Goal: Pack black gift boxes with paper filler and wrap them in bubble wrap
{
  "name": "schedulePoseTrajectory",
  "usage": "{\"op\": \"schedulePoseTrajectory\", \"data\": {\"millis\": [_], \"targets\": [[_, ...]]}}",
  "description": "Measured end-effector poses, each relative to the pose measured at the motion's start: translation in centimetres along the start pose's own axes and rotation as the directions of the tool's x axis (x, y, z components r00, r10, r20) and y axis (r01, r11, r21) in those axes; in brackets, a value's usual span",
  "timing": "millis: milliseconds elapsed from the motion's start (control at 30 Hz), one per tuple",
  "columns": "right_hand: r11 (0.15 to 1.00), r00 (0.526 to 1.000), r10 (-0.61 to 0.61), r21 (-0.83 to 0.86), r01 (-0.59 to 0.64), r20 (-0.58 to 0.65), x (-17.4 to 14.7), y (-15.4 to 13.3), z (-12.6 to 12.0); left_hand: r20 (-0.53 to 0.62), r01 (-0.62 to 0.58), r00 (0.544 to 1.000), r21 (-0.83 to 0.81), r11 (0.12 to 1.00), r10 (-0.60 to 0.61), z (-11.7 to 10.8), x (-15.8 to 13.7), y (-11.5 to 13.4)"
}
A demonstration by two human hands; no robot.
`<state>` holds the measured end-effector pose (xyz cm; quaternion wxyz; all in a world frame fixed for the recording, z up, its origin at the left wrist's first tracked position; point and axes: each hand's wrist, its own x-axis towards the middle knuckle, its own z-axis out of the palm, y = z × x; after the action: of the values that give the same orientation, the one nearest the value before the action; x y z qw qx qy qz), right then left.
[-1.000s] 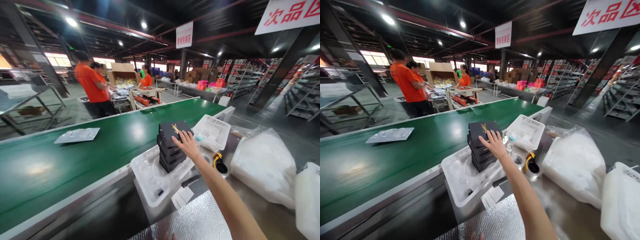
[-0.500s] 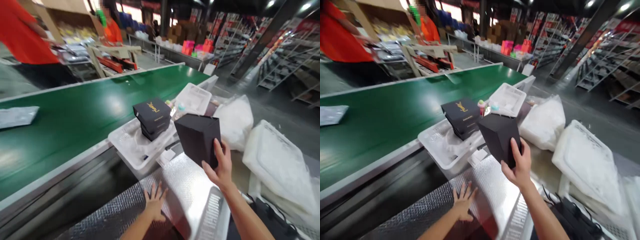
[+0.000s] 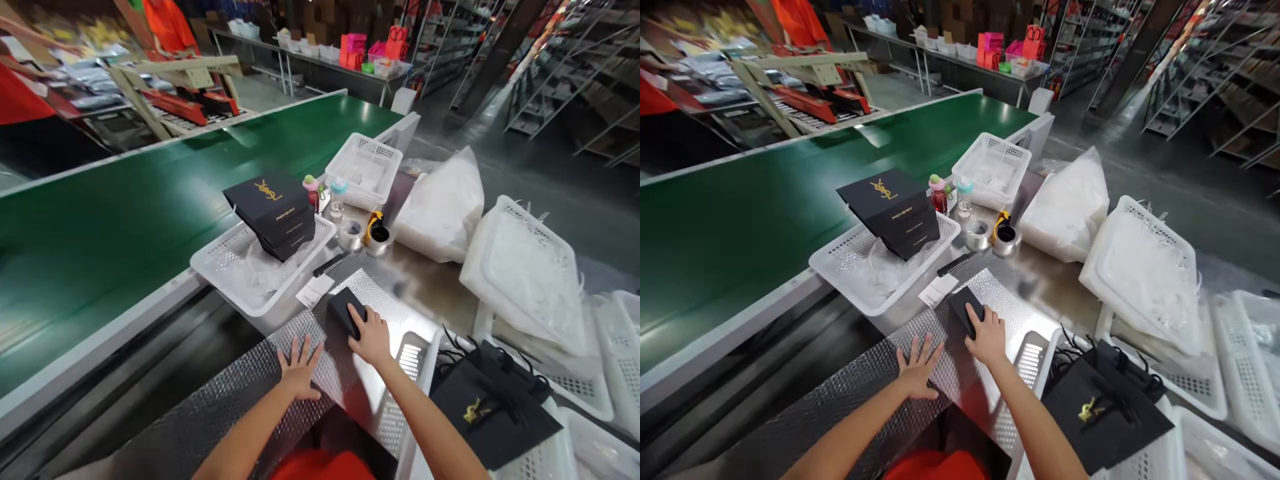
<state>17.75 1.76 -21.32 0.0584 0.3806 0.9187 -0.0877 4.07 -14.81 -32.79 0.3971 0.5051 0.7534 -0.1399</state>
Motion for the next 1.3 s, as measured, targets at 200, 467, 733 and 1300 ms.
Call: {"op": "schedulePoseTrajectory", "data": {"millis": [200,467,733,1300], "targets": [[1.0,1.0,0.012,0.002,-0.012,0.018,0.2,0.3,-0.8,-0.001,-0.019,1.0,-0.015,1.0,0.019,-0.6,-0.5,0.0],[0.999,0.998,0.044,0.015,-0.043,-0.046,-1.2,-1.0,-1.6,-0.04,-0.036,0.999,-0.057,0.998,0.034,-0.9,-1.1,-0.1],[0.996,0.998,-0.057,-0.064,0.056,-0.014,-4.2,-6.2,3.1,-0.067,-0.017,0.998,-0.091,0.996,0.011,-0.8,-1.2,0.0],[0.99,0.994,0.109,0.088,-0.109,0.008,-2.8,-3.1,4.3,-0.526,-0.05,0.85,-0.055,0.997,0.013,1.4,-3.5,-2.1]]}}
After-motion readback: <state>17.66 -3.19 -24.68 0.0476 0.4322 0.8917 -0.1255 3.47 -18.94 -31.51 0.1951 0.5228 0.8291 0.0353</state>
